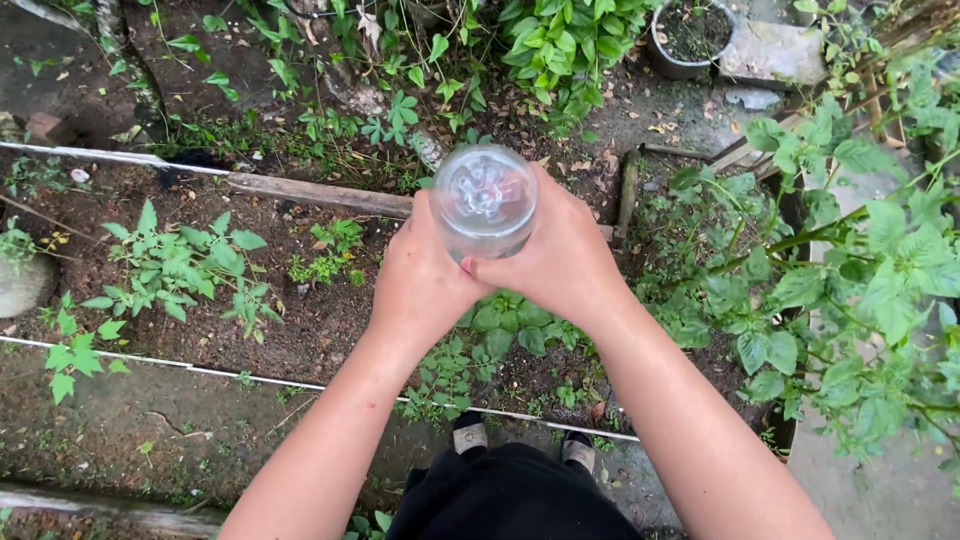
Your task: The person walks through a backyard garden holding a plastic bottle with a yellow cap. They unscrew the cap and pour water from the bottle onto several garden beds and potted plants, then walk back through the garden.
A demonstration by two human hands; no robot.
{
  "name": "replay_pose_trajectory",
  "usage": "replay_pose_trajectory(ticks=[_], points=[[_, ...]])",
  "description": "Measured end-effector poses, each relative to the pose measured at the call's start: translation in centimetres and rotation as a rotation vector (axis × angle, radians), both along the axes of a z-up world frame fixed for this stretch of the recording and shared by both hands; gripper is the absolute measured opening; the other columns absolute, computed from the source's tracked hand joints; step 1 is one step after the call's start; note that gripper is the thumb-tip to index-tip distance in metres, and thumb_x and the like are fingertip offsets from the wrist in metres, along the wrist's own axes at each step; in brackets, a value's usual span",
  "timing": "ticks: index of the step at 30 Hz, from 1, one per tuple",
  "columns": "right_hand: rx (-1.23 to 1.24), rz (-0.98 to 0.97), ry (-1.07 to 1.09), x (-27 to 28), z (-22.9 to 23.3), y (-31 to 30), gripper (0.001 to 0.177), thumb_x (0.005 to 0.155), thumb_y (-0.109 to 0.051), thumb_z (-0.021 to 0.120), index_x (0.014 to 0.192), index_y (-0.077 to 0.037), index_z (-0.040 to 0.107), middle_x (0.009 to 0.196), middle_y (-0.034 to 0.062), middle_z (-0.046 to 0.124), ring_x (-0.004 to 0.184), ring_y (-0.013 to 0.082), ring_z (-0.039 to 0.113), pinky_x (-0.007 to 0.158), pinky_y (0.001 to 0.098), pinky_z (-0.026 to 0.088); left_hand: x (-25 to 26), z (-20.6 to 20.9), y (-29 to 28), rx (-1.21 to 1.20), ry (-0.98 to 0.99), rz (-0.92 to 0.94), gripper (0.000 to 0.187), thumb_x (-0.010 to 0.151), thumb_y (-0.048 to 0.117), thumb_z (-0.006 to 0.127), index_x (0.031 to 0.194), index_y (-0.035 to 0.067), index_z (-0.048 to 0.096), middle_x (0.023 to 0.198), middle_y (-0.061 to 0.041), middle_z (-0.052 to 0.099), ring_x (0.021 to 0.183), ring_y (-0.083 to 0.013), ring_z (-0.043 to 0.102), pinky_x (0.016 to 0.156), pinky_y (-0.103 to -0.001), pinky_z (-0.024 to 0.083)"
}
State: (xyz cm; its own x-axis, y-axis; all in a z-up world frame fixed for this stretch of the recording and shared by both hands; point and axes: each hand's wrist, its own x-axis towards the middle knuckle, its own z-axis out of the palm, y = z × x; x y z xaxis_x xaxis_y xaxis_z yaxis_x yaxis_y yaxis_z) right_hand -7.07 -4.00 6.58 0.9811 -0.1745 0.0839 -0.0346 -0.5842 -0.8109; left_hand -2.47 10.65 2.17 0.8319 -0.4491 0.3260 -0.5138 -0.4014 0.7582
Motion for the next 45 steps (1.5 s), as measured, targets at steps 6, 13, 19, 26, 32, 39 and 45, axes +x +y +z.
replay_pose_trajectory(ticks=[6, 13, 19, 26, 32, 39, 45], points=[[0.011, 0.029, 0.028, 0.3, -0.4, 0.8, 0.074, 0.062, -0.010, 0.084, 0.129, 0.007, 0.057, 0.116, 0.0295, 0.069, 0.119, 0.0481, 0.065, 0.101, 0.0590, 0.054, 0.1, -0.1, 1.0, -0.008, 0.047, -0.006, 0.060, 0.078, 0.018, 0.076, 0.120, -0.015, 0.049, 0.094, -0.036, 0.066, 0.090, -0.0542, 0.072, 0.073, -0.059, 0.064], [0.007, 0.018, 0.053, 0.5, -0.8, 1.2, 0.073, 0.063, -0.011, 0.086, 0.128, 0.007, 0.058, 0.114, 0.0282, 0.070, 0.117, 0.0472, 0.067, 0.102, 0.0582, 0.054, 0.3, -0.6, 1.3, 0.009, 0.071, 0.000, 0.063, 0.075, 0.018, 0.083, 0.119, -0.015, 0.050, 0.097, -0.036, 0.066, 0.093, -0.0549, 0.071, 0.078, -0.058, 0.064], [-0.005, -0.013, 0.019, 1.7, -0.5, 0.5, 0.071, 0.064, -0.013, 0.088, 0.126, 0.008, 0.059, 0.113, 0.0291, 0.070, 0.115, 0.0474, 0.067, 0.103, 0.0582, 0.054, 1.7, -1.0, 0.1, -0.026, 0.056, -0.008, 0.068, 0.078, 0.024, 0.088, 0.121, -0.013, 0.050, 0.101, -0.036, 0.066, 0.098, -0.0549, 0.070, 0.084, -0.060, 0.061], [-0.085, -0.034, -0.076, 3.8, 1.0, -3.4, 0.065, 0.064, -0.006, 0.087, 0.122, 0.004, 0.059, 0.113, 0.0277, 0.070, 0.116, 0.0477, 0.067, 0.104, 0.0595, 0.051, 5.4, 0.1, -4.3, -0.180, -0.021, -0.078, 0.065, 0.079, 0.022, 0.085, 0.122, -0.010, 0.047, 0.105, -0.036, 0.065, 0.102, -0.0576, 0.067, 0.088, -0.064, 0.058], [-0.287, 0.008, -0.357, 5.0, -0.2, -6.3, 0.084, 0.059, -0.008, 0.091, 0.135, 0.004, 0.056, 0.120, 0.0193, 0.072, 0.108, 0.0306, 0.072, 0.094, 0.0385, 0.057, 7.7, -1.2, -6.9, -0.121, -0.209, -0.106, 0.068, 0.077, 0.023, 0.088, 0.120, -0.002, 0.041, 0.108, -0.021, 0.067, 0.094, -0.0341, 0.076, 0.073, -0.039, 0.069], [-0.261, -0.029, -0.351, 4.6, -1.3, -6.5, 0.076, 0.061, -0.011, 0.089, 0.129, 0.003, 0.059, 0.114, 0.0162, 0.074, 0.098, 0.0268, 0.071, 0.088, 0.0358, 0.056, 7.1, -1.7, -6.9, -0.107, -0.171, -0.095, 0.067, 0.072, 0.021, 0.087, 0.118, 0.002, 0.042, 0.104, -0.018, 0.069, 0.090, -0.0327, 0.075, 0.069, -0.041, 0.062], [-0.244, -0.082, -0.207, 2.6, -1.4, -5.0, 0.090, 0.055, -0.013, 0.091, 0.136, 0.005, 0.055, 0.122, 0.0214, 0.071, 0.112, 0.0326, 0.071, 0.092, 0.0422, 0.061, 5.6, -2.7, -6.0, -0.037, -0.109, -0.147, 0.072, 0.077, 0.027, 0.088, 0.120, -0.006, 0.041, 0.104, -0.021, 0.065, 0.087, -0.0304, 0.075, 0.070, -0.036, 0.070]])
